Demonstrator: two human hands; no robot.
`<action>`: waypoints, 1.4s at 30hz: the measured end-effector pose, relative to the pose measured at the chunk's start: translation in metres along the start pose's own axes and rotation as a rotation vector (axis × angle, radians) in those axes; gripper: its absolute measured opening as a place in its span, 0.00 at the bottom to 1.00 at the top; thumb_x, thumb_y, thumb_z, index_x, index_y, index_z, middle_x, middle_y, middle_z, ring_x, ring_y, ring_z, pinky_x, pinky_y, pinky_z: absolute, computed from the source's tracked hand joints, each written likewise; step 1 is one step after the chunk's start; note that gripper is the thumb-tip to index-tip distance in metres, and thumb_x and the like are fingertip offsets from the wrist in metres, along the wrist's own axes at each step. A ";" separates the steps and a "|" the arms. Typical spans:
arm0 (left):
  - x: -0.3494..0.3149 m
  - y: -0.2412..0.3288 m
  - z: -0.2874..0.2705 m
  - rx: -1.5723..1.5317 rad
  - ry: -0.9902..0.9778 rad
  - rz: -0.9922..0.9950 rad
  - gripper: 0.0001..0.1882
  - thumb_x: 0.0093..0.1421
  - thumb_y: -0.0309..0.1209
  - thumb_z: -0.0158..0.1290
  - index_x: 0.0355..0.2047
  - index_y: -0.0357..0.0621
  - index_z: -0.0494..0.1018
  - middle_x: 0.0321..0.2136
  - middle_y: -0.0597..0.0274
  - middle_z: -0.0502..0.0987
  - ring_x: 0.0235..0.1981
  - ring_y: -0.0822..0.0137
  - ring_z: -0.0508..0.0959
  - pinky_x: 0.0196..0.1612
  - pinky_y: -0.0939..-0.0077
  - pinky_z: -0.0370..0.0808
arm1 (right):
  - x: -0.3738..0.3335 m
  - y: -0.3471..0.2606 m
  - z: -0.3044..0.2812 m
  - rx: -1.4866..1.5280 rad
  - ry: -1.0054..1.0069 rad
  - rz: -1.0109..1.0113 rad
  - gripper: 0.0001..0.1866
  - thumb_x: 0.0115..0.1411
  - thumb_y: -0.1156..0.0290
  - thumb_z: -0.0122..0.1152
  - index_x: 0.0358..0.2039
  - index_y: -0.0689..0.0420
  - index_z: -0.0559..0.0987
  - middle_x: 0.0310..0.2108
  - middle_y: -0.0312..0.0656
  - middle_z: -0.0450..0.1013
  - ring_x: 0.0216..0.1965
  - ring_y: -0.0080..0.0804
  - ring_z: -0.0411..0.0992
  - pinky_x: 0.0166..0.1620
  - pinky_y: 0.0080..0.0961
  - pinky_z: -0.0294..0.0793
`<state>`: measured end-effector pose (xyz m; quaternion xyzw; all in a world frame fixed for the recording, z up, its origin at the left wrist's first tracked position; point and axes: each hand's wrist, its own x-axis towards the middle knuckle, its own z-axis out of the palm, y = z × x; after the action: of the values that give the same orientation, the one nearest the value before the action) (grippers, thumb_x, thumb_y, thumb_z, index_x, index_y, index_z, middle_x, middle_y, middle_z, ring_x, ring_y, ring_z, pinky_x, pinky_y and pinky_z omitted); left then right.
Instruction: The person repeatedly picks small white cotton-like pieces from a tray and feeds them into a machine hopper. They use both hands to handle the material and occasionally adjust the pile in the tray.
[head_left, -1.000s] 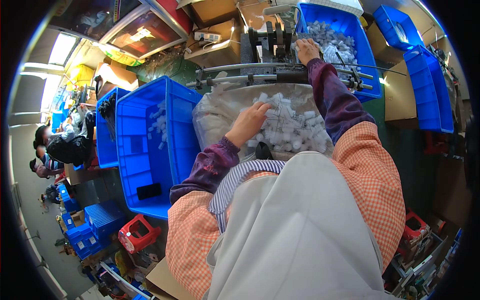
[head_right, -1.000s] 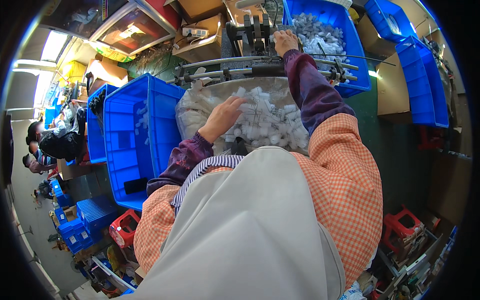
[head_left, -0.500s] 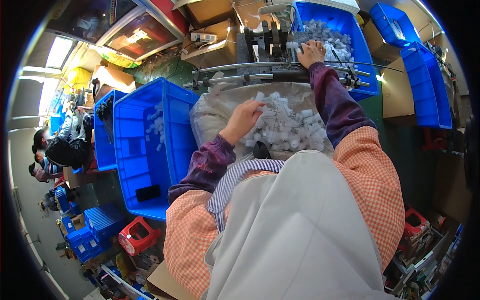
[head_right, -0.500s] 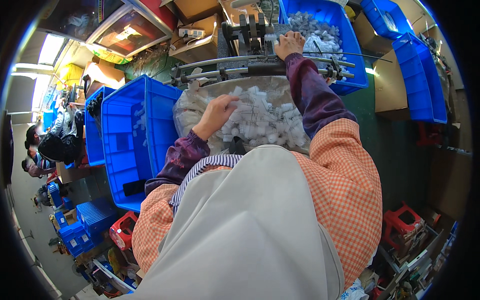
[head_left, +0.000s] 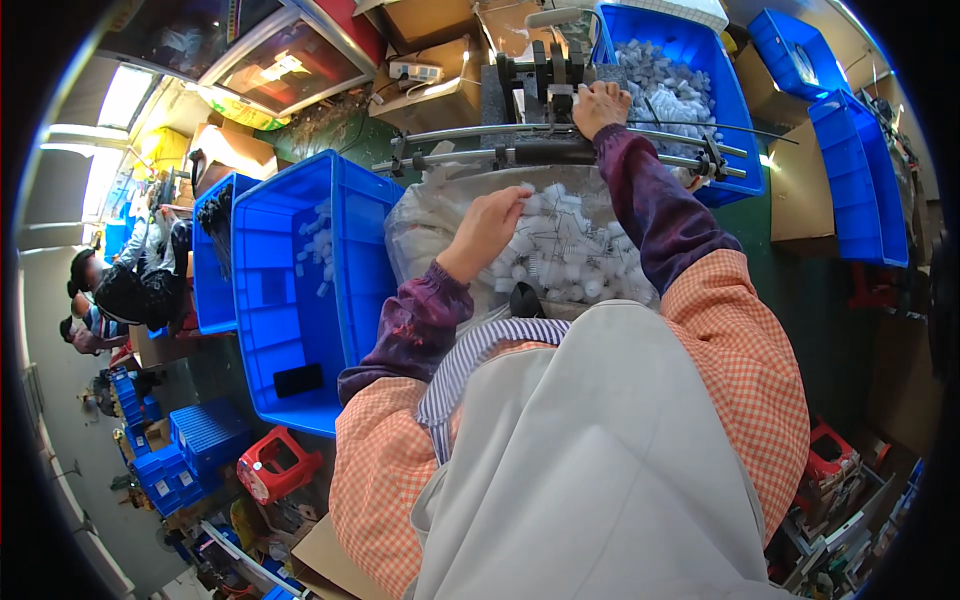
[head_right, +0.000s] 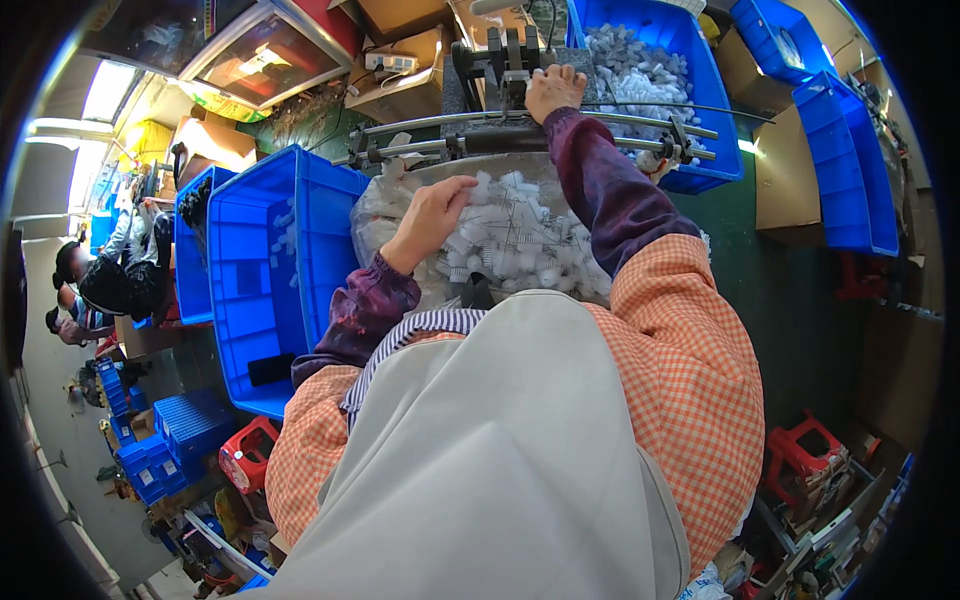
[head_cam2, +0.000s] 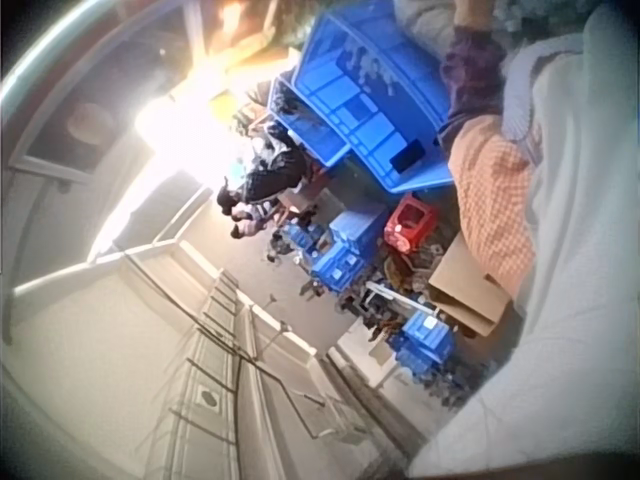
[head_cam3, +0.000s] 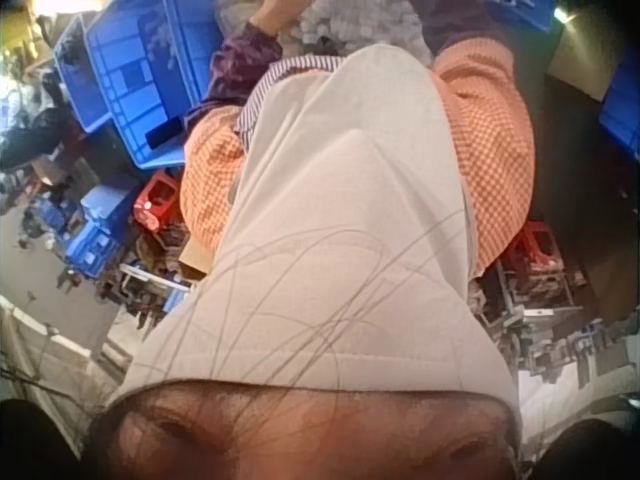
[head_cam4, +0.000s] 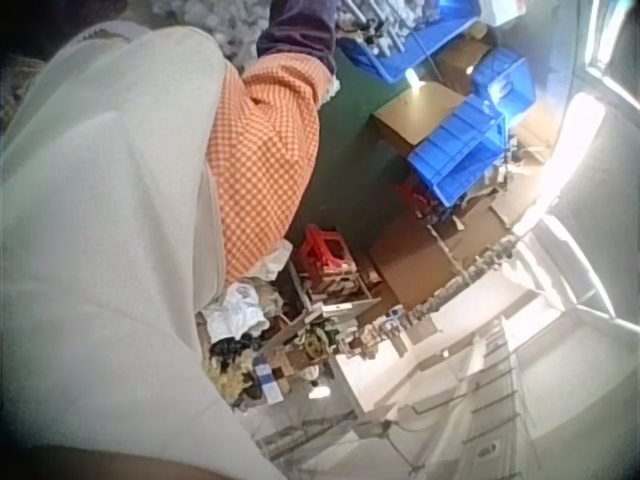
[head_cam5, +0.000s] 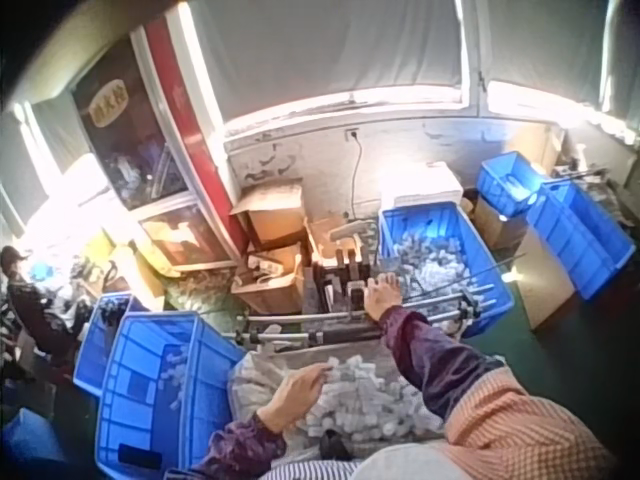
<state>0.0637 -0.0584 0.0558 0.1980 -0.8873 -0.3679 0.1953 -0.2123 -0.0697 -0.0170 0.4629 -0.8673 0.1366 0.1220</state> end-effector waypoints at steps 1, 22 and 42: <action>0.000 0.000 -0.002 -0.006 -0.003 -0.017 0.10 0.55 0.24 0.46 0.38 0.37 0.71 0.29 0.46 0.75 0.31 0.53 0.77 0.34 0.69 0.72 | 0.000 0.006 -0.005 -0.025 -0.043 0.017 0.14 0.53 0.60 0.47 0.34 0.51 0.77 0.39 0.40 0.69 0.48 0.39 0.60 0.50 0.42 0.52; 0.046 0.029 0.029 0.116 0.038 0.196 0.11 0.56 0.27 0.47 0.39 0.40 0.69 0.28 0.48 0.75 0.30 0.50 0.75 0.33 0.64 0.72 | -0.036 0.059 -0.111 0.783 -0.556 -0.267 0.19 0.56 0.66 0.50 0.47 0.59 0.69 0.40 0.49 0.72 0.40 0.33 0.72 0.44 0.28 0.69; -0.023 -0.022 0.034 0.598 -0.290 0.018 0.11 0.50 0.36 0.52 0.30 0.44 0.70 0.30 0.58 0.73 0.35 0.55 0.72 0.36 0.62 0.71 | 0.017 0.048 0.014 -0.022 0.050 -0.091 0.08 0.52 0.62 0.52 0.31 0.48 0.74 0.34 0.35 0.70 0.43 0.36 0.65 0.45 0.38 0.57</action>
<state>0.0705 -0.0419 0.0131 0.1843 -0.9762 -0.1139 0.0034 -0.2623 -0.0619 -0.0301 0.4970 -0.8434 0.1329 0.1550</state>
